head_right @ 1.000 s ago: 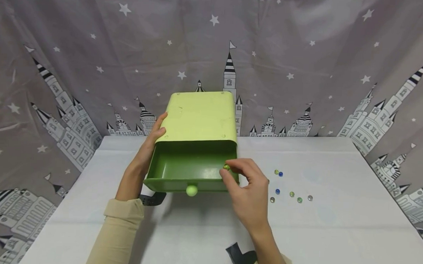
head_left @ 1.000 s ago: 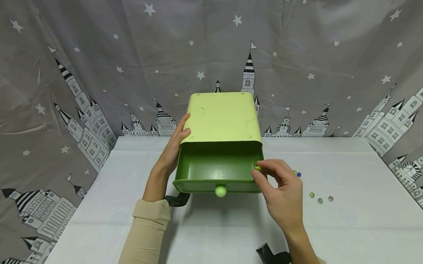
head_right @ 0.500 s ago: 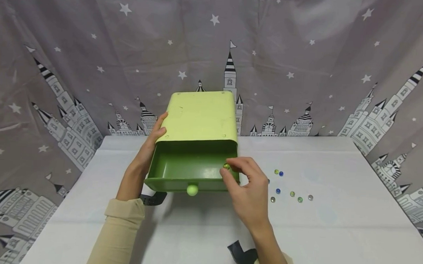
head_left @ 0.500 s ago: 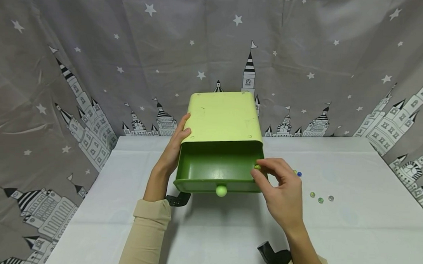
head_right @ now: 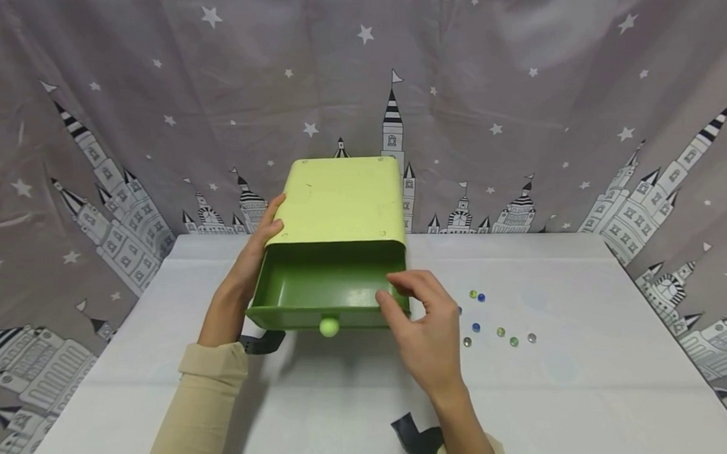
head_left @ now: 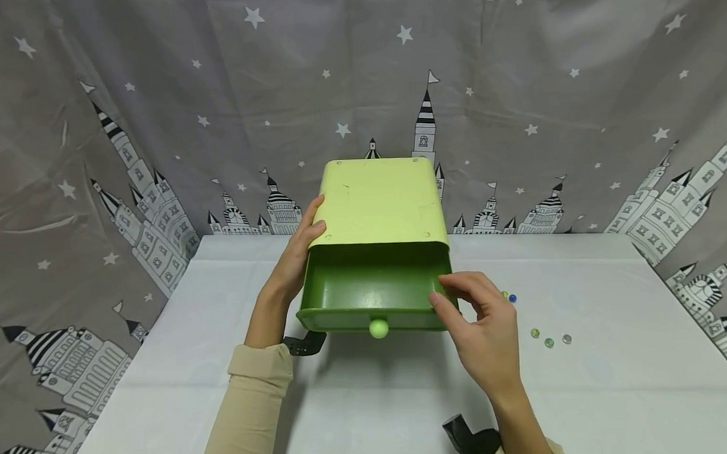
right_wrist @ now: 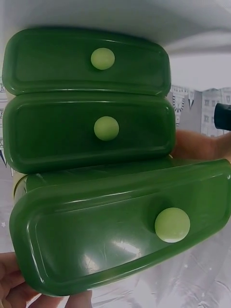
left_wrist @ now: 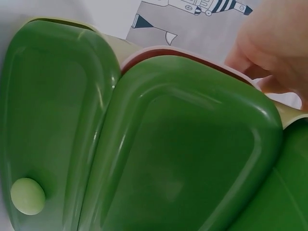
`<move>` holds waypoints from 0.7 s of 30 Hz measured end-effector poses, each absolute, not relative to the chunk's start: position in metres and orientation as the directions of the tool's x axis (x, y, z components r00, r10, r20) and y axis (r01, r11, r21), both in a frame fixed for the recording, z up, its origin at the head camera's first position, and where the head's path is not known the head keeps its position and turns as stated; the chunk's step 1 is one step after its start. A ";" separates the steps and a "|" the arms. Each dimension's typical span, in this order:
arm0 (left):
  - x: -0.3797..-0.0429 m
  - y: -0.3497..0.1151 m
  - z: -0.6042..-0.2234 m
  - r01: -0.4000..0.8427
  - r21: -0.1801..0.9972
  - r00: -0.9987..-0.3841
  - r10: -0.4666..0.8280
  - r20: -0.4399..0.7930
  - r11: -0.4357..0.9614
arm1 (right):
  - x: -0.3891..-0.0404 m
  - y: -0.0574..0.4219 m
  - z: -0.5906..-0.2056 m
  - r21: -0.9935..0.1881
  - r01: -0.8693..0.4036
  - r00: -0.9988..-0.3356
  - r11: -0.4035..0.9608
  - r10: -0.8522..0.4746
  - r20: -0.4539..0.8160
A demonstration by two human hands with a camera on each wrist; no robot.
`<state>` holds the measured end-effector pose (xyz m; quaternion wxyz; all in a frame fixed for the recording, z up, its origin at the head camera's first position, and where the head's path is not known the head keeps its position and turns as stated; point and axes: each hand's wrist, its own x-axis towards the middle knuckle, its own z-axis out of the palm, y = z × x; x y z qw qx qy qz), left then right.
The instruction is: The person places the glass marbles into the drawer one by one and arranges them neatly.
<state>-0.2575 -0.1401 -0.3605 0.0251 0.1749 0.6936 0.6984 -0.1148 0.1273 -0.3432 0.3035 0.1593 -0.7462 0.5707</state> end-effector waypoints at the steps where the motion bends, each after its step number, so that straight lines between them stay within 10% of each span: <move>1: -0.258 -0.140 -0.360 0.206 0.977 -0.937 0.278 0.211 -0.045 | -0.115 0.128 -0.343 -0.754 -0.585 -0.764 0.297 0.107 0.636; 21: -0.255 -0.138 -0.354 0.303 0.952 -0.936 0.205 0.287 0.050 | -0.116 0.131 -0.345 -0.735 -0.627 -0.744 0.258 0.084 0.663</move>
